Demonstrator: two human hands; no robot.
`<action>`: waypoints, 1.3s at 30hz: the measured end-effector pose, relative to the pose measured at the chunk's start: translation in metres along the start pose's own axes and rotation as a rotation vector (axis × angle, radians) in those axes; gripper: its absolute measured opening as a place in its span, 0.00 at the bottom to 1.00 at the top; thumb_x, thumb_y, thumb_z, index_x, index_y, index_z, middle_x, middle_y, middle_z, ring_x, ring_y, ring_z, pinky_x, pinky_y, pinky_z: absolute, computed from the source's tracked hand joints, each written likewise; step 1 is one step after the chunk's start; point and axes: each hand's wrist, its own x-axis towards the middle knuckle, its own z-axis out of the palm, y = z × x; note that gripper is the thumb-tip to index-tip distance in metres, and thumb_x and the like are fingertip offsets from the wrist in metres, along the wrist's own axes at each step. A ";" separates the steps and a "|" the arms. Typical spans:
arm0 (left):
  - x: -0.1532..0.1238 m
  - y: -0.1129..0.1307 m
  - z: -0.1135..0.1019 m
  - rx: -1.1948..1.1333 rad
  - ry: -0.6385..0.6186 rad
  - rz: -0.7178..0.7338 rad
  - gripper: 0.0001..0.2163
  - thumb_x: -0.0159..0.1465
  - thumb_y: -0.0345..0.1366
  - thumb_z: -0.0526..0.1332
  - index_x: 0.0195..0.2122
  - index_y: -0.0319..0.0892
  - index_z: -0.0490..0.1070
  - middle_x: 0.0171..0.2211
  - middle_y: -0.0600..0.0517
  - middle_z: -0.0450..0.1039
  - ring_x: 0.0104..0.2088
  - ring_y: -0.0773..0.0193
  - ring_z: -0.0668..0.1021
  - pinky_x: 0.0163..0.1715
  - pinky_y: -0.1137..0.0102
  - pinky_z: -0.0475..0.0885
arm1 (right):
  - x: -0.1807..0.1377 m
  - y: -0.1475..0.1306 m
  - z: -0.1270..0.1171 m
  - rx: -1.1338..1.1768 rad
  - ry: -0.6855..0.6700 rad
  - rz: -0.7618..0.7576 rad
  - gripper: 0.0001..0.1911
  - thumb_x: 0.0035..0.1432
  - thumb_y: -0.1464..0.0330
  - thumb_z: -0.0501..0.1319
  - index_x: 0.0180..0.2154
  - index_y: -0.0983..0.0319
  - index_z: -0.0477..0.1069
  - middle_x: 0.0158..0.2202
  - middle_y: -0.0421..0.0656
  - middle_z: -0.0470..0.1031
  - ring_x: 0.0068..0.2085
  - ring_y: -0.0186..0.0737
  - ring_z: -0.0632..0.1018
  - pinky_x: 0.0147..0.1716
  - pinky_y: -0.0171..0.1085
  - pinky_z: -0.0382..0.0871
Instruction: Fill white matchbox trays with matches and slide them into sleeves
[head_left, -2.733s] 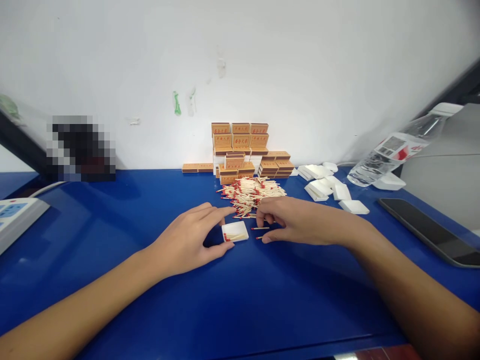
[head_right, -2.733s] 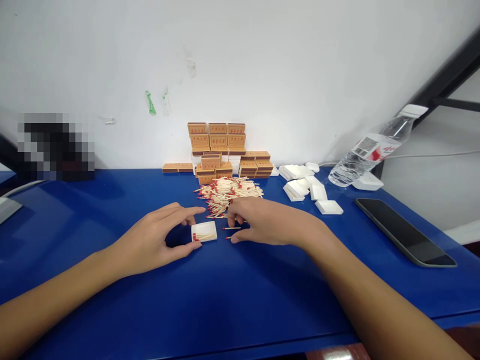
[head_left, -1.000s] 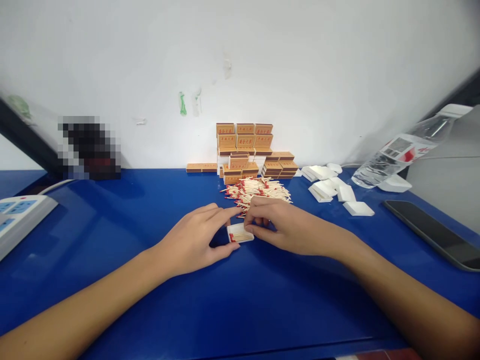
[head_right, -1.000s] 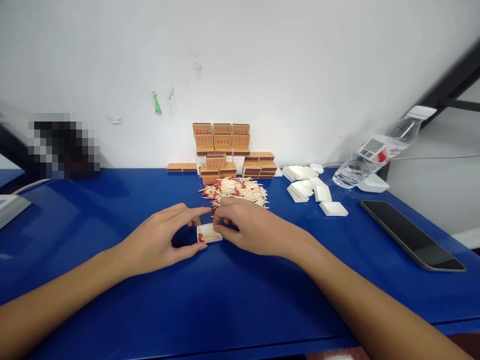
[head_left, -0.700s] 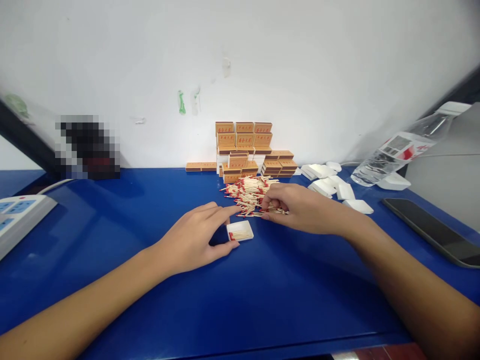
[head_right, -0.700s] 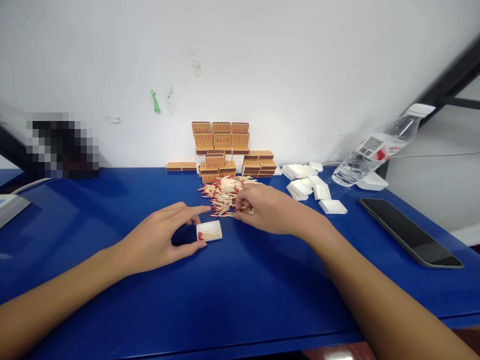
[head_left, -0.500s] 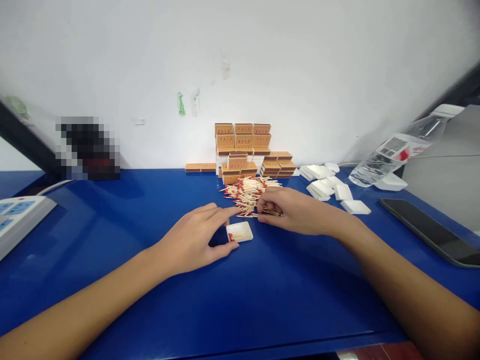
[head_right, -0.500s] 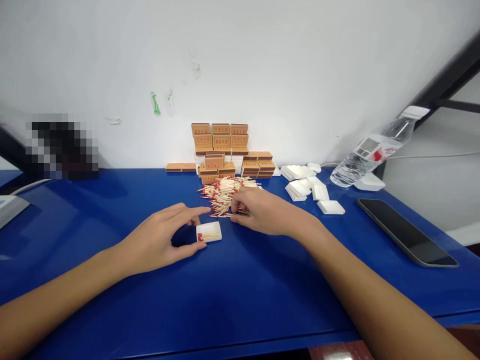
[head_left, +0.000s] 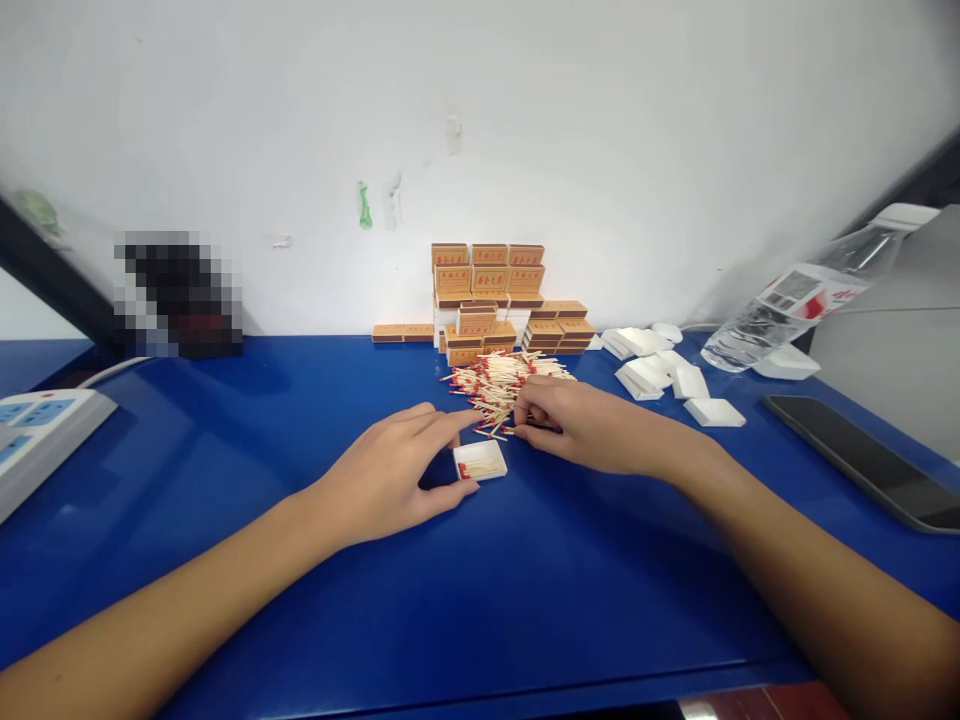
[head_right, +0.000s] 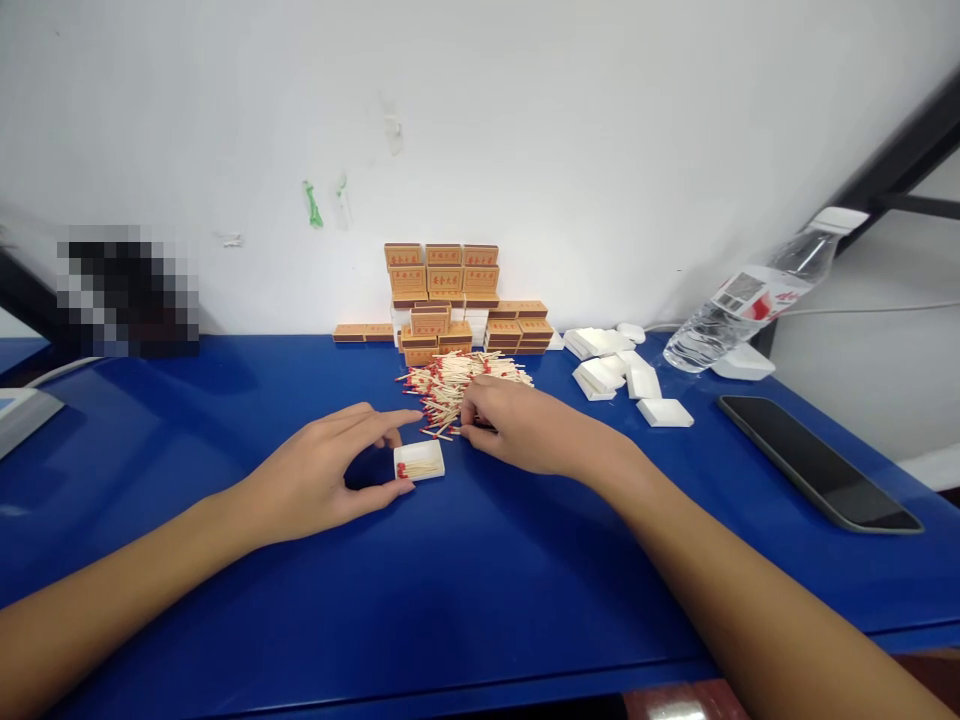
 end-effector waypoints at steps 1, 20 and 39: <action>0.000 0.000 0.000 0.002 0.002 0.001 0.27 0.68 0.41 0.67 0.66 0.44 0.65 0.44 0.49 0.78 0.45 0.55 0.79 0.46 0.59 0.76 | 0.000 0.001 -0.002 -0.006 0.008 -0.009 0.06 0.68 0.67 0.58 0.36 0.60 0.68 0.36 0.44 0.74 0.35 0.39 0.71 0.36 0.38 0.62; -0.001 0.000 0.000 0.010 -0.002 0.007 0.26 0.69 0.41 0.66 0.66 0.43 0.65 0.44 0.49 0.78 0.45 0.55 0.79 0.47 0.59 0.76 | 0.000 0.012 -0.005 -0.084 -0.013 0.001 0.10 0.68 0.66 0.56 0.33 0.60 0.67 0.31 0.42 0.72 0.31 0.38 0.68 0.33 0.39 0.59; -0.001 0.000 0.000 0.022 0.000 0.008 0.26 0.69 0.42 0.65 0.67 0.46 0.64 0.44 0.48 0.78 0.45 0.55 0.80 0.47 0.60 0.77 | -0.002 0.012 -0.005 -0.045 -0.052 0.026 0.10 0.69 0.65 0.55 0.34 0.59 0.69 0.35 0.46 0.76 0.34 0.41 0.72 0.34 0.40 0.62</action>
